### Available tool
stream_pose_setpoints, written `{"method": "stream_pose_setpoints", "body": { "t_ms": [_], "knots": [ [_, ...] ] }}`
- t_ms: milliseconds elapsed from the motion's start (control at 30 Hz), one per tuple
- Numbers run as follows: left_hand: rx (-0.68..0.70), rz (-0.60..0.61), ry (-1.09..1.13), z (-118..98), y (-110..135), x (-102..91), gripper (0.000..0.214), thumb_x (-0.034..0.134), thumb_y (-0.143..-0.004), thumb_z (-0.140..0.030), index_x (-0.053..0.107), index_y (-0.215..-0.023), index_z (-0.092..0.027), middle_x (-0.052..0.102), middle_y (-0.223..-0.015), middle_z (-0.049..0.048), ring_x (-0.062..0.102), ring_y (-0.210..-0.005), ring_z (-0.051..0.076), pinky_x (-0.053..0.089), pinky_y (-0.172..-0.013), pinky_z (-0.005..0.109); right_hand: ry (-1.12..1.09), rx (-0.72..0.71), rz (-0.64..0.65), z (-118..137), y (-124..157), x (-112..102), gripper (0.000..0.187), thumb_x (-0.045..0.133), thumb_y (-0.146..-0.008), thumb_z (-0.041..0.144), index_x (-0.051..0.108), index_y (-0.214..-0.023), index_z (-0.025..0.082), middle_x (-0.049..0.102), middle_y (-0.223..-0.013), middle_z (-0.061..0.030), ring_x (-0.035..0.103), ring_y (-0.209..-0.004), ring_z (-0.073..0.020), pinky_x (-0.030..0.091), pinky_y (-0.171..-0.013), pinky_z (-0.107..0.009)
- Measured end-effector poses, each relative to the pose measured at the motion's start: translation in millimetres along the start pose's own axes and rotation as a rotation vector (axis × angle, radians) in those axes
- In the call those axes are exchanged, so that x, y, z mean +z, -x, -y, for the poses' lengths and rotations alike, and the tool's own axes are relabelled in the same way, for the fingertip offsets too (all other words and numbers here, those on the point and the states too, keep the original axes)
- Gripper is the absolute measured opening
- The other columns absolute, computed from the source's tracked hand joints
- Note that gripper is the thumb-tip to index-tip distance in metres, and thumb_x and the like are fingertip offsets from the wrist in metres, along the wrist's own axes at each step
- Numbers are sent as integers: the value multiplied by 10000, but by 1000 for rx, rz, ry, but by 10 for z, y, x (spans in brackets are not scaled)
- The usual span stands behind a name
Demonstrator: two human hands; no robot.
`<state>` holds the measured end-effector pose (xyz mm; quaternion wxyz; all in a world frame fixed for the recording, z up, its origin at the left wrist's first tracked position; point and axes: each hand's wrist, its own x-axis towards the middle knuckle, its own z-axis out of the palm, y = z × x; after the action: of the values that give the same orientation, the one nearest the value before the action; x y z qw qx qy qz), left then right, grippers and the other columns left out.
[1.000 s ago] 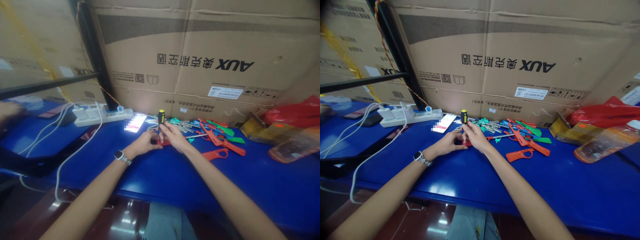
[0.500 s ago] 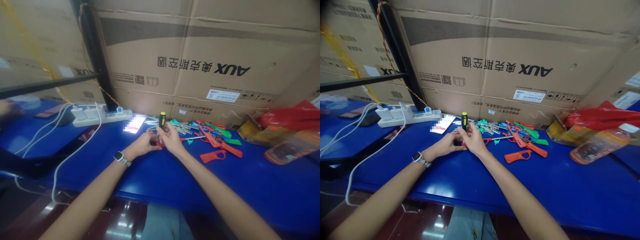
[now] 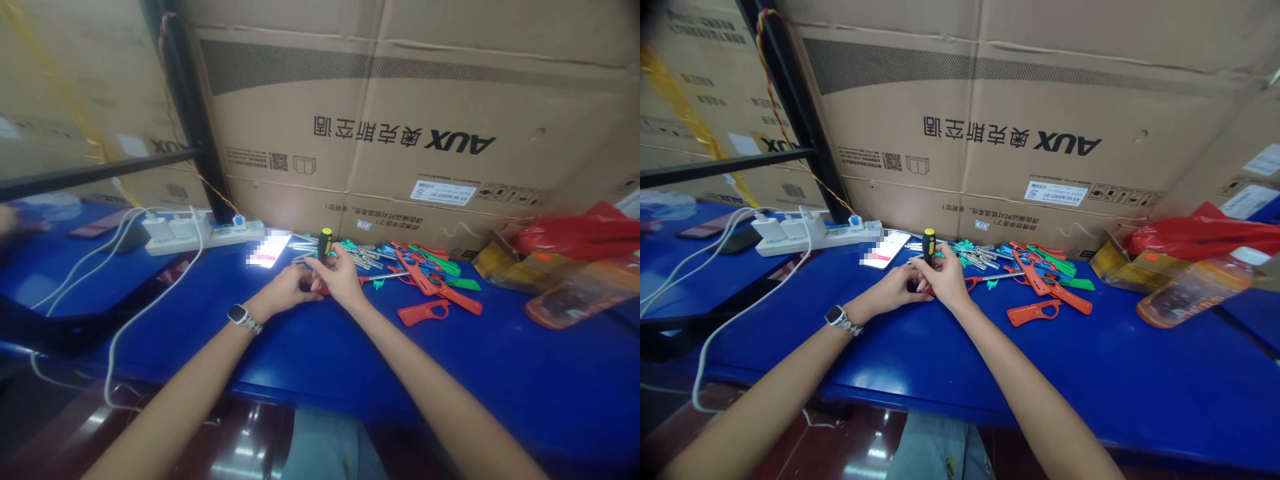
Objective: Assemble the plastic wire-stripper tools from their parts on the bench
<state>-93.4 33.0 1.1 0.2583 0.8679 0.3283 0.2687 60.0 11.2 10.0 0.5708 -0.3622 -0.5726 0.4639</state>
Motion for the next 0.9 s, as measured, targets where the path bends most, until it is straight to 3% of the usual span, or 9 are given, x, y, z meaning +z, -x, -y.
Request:
{"method": "stream_pose_setpoints", "body": {
  "t_ms": [133, 233, 433, 533, 667, 767, 900],
  "knots": [
    [-46, 3, -67, 12, 0, 3, 217, 775, -755, -383, 687, -775, -186, 681, -856, 40, 620, -792, 208, 472, -739, 317, -4, 27, 108, 33, 18, -100, 397, 646, -813, 595, 548, -891, 218, 634, -697, 42, 622, -454, -104, 483, -416, -212],
    [-67, 16, -79, 0, 0, 1, 216, 777, -760, -380, 714, -818, -181, 682, -887, 49, 619, -824, 215, 466, -755, 322, 27, 73, 120, 80, 12, -151, 437, 705, -753, 599, 574, -858, 195, 671, -732, 0, 668, -502, -144, 438, -378, -213],
    [-45, 7, -35, -12, -4, -4, 272, 774, -765, -352, 581, -679, -180, 674, -824, 6, 617, -798, 194, 458, -751, 310, -1, -13, -12, 41, -12, -48, 508, 815, -669, 500, 385, -726, 236, 619, -633, 54, 684, -491, -179, 472, -419, -237],
    [-12, 19, -28, 3, -9, 1, 254, 765, -774, -331, 583, -681, -181, 682, -841, 9, 624, -834, 195, 459, -791, 315, 16, -5, -22, 8, -11, -25, 480, 787, -707, 505, 400, -825, 247, 604, -631, 84, 633, -435, -139, 450, -401, -221],
    [-42, 19, -58, 25, -12, 7, 211, 776, -761, -362, 666, -762, -182, 698, -859, 33, 628, -847, 212, 465, -790, 331, 0, 52, 110, 52, -1, -115, 437, 675, -788, 574, 491, -1003, 240, 607, -710, 67, 555, -438, -79, 376, -365, -181],
    [-66, 13, -85, 28, -12, 6, 226, 786, -748, -373, 672, -764, -178, 698, -860, 42, 628, -834, 217, 469, -767, 336, 44, 106, 182, 122, -5, -187, 421, 640, -798, 599, 565, -919, 204, 617, -702, 24, 565, -476, -91, 332, -350, -185],
    [-78, 19, -67, 21, -13, 6, 238, 786, -748, -378, 659, -766, -178, 701, -847, 37, 635, -823, 217, 475, -778, 348, 105, 47, 56, 149, -32, -141, 407, 763, -701, 528, 511, -759, 214, 607, -623, 34, 595, -477, -122, 451, -437, -239]
  ]
}}
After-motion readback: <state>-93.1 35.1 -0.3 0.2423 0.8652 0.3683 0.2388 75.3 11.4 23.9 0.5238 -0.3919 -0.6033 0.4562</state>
